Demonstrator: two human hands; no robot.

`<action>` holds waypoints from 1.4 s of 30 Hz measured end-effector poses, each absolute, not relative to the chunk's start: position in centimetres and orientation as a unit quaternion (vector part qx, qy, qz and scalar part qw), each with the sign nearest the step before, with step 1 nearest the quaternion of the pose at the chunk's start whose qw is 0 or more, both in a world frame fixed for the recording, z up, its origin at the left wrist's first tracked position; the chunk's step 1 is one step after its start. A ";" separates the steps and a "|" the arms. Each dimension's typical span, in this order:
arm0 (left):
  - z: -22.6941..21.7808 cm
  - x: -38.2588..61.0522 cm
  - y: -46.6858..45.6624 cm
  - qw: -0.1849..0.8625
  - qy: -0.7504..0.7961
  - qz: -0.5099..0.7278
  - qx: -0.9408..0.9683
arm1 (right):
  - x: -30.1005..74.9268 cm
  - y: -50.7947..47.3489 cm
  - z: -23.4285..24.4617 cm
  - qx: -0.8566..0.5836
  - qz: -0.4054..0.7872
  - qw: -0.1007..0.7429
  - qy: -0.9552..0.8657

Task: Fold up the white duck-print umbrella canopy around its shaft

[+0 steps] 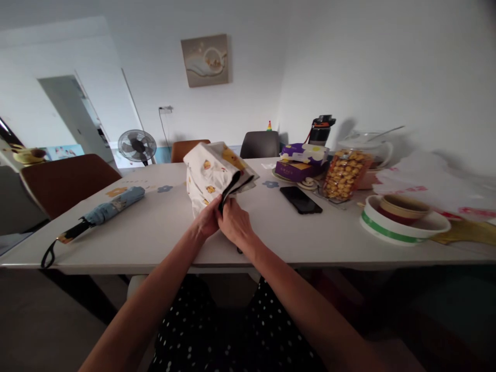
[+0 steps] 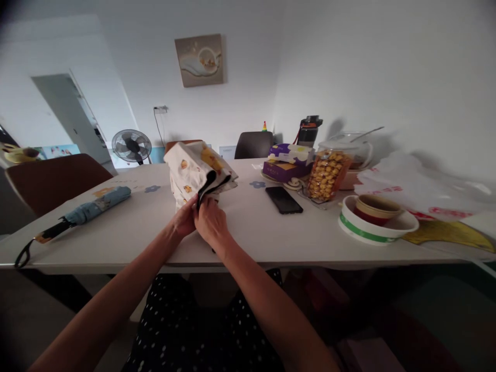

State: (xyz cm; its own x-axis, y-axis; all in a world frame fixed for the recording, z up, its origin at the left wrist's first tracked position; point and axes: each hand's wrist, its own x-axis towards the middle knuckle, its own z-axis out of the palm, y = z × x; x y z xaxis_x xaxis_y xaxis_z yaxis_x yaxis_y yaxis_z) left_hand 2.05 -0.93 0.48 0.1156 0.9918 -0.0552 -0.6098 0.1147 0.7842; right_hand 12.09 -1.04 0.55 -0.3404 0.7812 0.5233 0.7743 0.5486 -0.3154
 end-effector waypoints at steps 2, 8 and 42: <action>0.2 1.8 -0.8 0.685 0.305 0.580 0.317 | 11.9 -2.0 0.6 -0.465 -0.019 0.312 -0.828; 0.5 1.6 -0.9 0.701 0.286 0.581 0.299 | 11.7 -2.9 -0.1 -0.436 -0.076 0.326 -0.836; 0.0 2.8 -1.0 0.446 0.413 0.634 0.479 | 12.8 0.5 0.7 -0.333 0.544 0.426 -0.642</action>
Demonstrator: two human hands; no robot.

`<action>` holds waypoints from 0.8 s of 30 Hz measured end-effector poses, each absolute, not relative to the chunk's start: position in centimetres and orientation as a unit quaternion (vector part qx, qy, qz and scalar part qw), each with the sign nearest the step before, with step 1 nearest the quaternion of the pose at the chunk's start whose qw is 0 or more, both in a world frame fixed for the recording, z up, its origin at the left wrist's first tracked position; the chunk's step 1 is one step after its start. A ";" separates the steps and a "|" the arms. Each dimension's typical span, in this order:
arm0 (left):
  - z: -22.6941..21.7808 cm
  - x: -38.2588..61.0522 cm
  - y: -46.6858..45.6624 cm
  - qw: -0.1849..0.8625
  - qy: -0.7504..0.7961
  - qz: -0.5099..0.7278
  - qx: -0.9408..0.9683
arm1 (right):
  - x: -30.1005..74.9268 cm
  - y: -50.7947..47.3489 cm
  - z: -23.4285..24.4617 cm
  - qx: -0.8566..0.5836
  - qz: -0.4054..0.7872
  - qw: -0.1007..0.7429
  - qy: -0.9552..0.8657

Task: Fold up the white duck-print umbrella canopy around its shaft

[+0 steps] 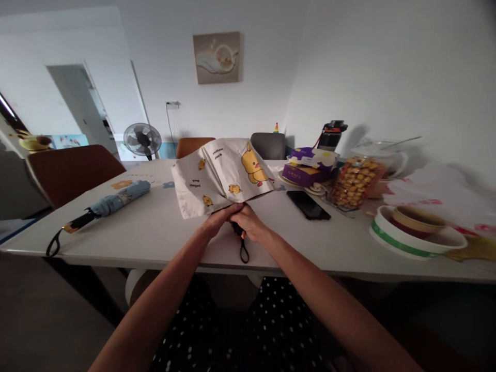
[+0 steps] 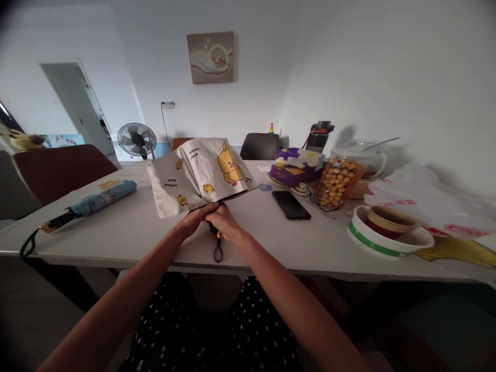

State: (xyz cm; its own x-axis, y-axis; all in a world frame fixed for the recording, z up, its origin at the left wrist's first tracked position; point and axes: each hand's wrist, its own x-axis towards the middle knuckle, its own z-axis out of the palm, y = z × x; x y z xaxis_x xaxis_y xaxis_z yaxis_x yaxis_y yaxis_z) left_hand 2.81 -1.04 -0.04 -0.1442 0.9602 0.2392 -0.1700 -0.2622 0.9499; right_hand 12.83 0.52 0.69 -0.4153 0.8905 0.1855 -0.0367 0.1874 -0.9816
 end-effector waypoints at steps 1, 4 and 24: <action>0.0 2.8 -1.1 0.443 0.435 0.625 0.474 | 12.5 0.7 0.4 -0.359 0.539 0.436 -0.625; 0.2 2.9 -1.3 0.425 0.468 0.604 0.485 | 11.9 1.3 -0.3 -0.410 0.514 0.478 -0.582; 2.2 4.4 -1.8 0.289 0.493 0.689 0.446 | 13.0 2.6 -0.3 -0.336 0.625 0.444 -0.547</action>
State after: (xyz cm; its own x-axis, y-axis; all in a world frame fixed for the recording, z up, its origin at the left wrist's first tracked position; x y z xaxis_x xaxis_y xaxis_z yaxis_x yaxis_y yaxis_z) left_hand 4.41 -1.75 2.17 -0.4356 0.8376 0.3297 0.0418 -0.3471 0.9369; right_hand 12.99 2.65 -0.28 -0.3800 0.9227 0.0653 -0.1875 -0.0078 -0.9822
